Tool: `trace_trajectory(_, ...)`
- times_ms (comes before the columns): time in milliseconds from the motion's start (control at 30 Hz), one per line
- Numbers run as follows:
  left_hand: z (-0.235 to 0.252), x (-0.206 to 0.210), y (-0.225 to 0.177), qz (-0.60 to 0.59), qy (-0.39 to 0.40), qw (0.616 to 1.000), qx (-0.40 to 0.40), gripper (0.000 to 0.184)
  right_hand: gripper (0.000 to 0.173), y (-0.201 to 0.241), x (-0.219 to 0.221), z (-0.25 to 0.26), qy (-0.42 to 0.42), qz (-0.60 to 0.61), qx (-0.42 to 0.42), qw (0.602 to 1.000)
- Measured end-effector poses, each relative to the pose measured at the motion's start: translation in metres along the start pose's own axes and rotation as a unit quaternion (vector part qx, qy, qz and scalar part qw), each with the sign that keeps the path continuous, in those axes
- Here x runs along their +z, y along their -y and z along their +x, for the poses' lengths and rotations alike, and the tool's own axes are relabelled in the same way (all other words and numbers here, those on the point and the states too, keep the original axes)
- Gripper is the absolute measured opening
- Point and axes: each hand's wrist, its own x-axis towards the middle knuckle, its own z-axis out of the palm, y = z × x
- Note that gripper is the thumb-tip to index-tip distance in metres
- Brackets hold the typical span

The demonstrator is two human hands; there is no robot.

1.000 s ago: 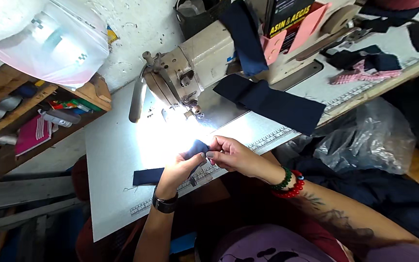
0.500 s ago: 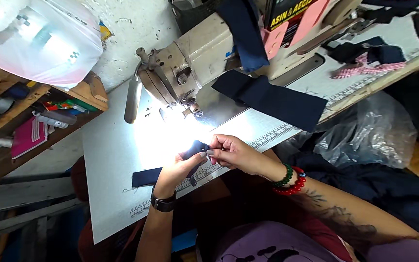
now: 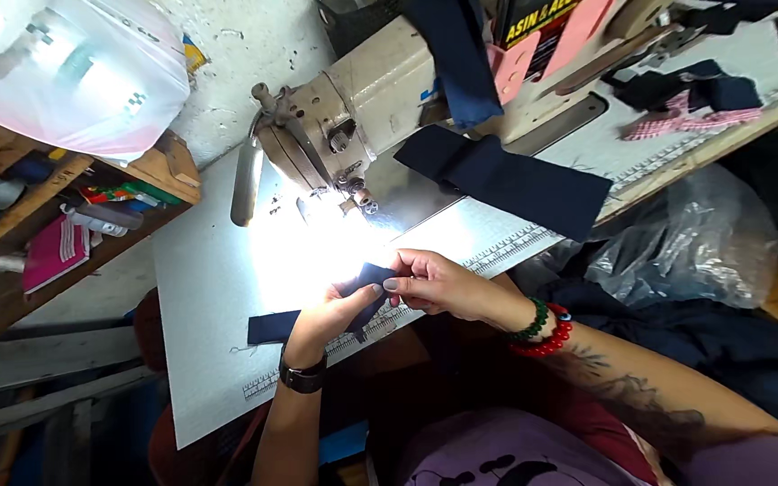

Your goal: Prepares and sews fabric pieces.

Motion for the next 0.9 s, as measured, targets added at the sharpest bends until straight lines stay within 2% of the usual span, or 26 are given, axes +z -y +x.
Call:
trace_trajectory(300,0.004,-0.001,0.006,-0.067,-0.001,0.998,-0.014,0.016,0.008,-0.001,0.003,0.001,-0.022,-0.015,-0.028,0.999)
trace_trajectory(500,0.004,-0.004,0.013,-0.057,-0.012,0.998,-0.025,0.012,0.010,-0.003,0.003,0.002,-0.034,-0.037,-0.028,0.998)
trace_trajectory(567,0.002,-0.009,0.012,-0.020,-0.011,1.000,-0.012,0.009,0.011,-0.003,0.002,0.001,-0.035,-0.038,-0.028,0.998)
trace_trajectory(667,-0.002,-0.010,0.005,0.031,-0.054,0.998,0.014,0.007,0.010,0.001,0.000,0.000,-0.037,-0.036,-0.024,0.998)
trace_trajectory(900,-0.004,-0.001,0.006,0.015,-0.085,0.994,0.073,0.016,0.007,0.002,0.000,-0.004,-0.015,-0.005,-0.031,0.999)
